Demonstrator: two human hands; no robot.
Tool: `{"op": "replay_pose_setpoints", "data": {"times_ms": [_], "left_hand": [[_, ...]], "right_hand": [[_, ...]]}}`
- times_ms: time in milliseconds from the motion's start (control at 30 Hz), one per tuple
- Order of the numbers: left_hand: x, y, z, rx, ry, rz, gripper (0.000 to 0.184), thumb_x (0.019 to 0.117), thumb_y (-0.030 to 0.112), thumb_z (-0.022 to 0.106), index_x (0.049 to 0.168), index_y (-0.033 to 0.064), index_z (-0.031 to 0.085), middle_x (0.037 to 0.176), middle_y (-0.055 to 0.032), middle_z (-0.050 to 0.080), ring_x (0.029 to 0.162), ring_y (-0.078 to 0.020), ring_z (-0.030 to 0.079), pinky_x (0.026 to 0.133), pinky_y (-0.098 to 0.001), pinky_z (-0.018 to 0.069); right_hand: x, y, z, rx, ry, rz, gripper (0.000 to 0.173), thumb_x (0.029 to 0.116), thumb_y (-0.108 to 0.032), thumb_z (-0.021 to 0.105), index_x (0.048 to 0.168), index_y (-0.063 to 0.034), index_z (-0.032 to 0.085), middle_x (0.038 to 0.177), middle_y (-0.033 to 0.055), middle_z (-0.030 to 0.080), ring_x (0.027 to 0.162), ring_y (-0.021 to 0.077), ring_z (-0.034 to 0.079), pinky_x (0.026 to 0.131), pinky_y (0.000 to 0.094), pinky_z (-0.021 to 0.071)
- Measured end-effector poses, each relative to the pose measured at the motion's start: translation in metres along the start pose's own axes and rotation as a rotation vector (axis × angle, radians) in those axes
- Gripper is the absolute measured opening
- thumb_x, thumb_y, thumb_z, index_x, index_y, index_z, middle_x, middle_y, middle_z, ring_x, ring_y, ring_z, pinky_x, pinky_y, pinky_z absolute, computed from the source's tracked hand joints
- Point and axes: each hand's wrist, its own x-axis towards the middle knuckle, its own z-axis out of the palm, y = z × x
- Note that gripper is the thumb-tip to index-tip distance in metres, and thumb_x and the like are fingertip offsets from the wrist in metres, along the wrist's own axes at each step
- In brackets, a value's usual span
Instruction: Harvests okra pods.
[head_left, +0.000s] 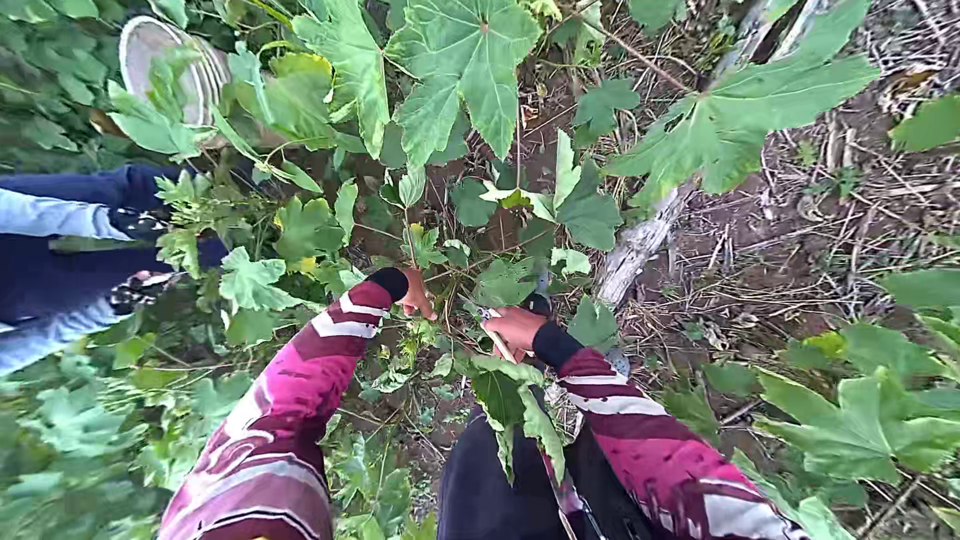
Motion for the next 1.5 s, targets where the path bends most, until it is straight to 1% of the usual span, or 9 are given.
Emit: {"op": "replay_pose_setpoints", "data": {"times_ms": [167,567,700,867,933,1033,1167,1300,1500], "left_hand": [[0.010,-0.024,-0.010,0.003,-0.061,0.117,0.043,0.0955,0.031,0.074,0.116,-0.0056,0.067,0.103,-0.0209,0.072,0.092,-0.0326,0.071,0.092,-0.0546,0.0541],[0.019,-0.047,-0.001,-0.122,-0.023,0.189,0.034,0.0971,0.029,0.072,0.110,-0.0023,0.071,0.097,-0.0184,0.073,0.088,-0.0309,0.071,0.089,-0.0545,0.0544],[0.021,-0.043,0.001,-0.141,-0.025,0.165,0.034,0.0966,0.030,0.072,0.112,-0.0007,0.072,0.099,-0.0177,0.074,0.094,-0.0324,0.072,0.093,-0.0576,0.0531],[0.016,-0.034,0.004,-0.085,0.023,0.134,0.034,0.0960,0.030,0.073,0.111,-0.0004,0.072,0.098,-0.0178,0.074,0.092,-0.0324,0.071,0.092,-0.0580,0.0528],[0.017,-0.036,0.006,-0.089,0.039,0.130,0.034,0.0961,0.030,0.072,0.112,0.0000,0.072,0.099,-0.0186,0.074,0.092,-0.0335,0.072,0.092,-0.0593,0.0529],[0.012,-0.039,-0.001,-0.237,0.118,0.206,0.031,0.0995,0.026,0.069,0.118,0.0011,0.070,0.100,-0.0193,0.072,0.091,-0.0323,0.070,0.091,-0.0566,0.0536],[-0.046,-0.040,-0.024,-0.678,0.347,0.380,0.029,0.1038,0.025,0.062,0.122,0.0024,0.062,0.088,-0.0096,0.065,0.073,-0.0179,0.061,0.072,-0.0382,0.0533],[-0.122,0.001,-0.029,-1.260,0.629,0.815,0.034,0.0927,0.019,0.065,0.123,0.0066,0.058,0.094,-0.0096,0.074,0.084,-0.0237,0.075,0.079,-0.0405,0.0644],[-0.201,0.152,-0.027,-1.766,0.883,1.214,0.029,0.0868,0.019,0.079,0.113,0.0128,0.068,0.088,-0.0052,0.070,0.079,-0.0200,0.071,0.077,-0.0415,0.0631]], "right_hand": [[0.023,-0.043,0.005,-0.048,-0.093,0.145,0.046,0.1100,-0.043,0.044,0.139,-0.0079,0.049,0.086,0.0143,0.066,0.061,0.0201,0.065,0.060,0.0343,0.0560],[0.045,-0.096,0.017,-0.285,-0.076,0.252,0.049,0.1083,-0.045,0.046,0.130,-0.0031,0.057,0.091,0.0126,0.063,0.066,0.0175,0.062,0.063,0.0341,0.0545],[0.053,-0.109,0.020,-0.555,-0.138,0.156,0.048,0.1115,-0.036,0.040,0.136,0.0009,0.058,0.134,0.0211,0.060,0.119,0.0290,0.060,0.101,0.0508,0.0466],[0.046,-0.109,0.021,-0.586,-0.082,0.157,0.047,0.1109,-0.036,0.041,0.128,0.0019,0.062,0.119,0.0185,0.064,0.102,0.0250,0.065,0.090,0.0454,0.0523],[0.041,-0.095,0.027,-0.515,0.032,0.109,0.045,0.1091,-0.039,0.044,0.119,0.0018,0.062,0.103,0.0165,0.063,0.084,0.0233,0.063,0.074,0.0419,0.0531],[0.033,-0.072,0.013,-0.461,0.069,0.009,0.050,0.1085,-0.042,0.045,0.130,0.0016,0.059,0.119,0.0236,0.065,0.101,0.0339,0.069,0.086,0.0539,0.0551],[0.012,-0.026,-0.033,-0.245,-0.013,0.024,0.055,0.1079,-0.050,0.046,0.139,-0.0051,0.052,0.092,0.0150,0.066,0.067,0.0227,0.065,0.066,0.0405,0.0565],[-0.027,0.019,-0.103,-0.079,-0.004,-0.007,0.057,0.1075,-0.052,0.046,0.142,-0.0073,0.050,0.090,0.0157,0.070,0.068,0.0249,0.067,0.065,0.0422,0.0568],[-0.102,0.035,-0.226,-0.312,0.008,-0.051,0.057,0.1056,-0.055,0.048,0.137,-0.0080,0.054,0.090,0.0152,0.070,0.068,0.0251,0.067,0.066,0.0426,0.0565]]}}
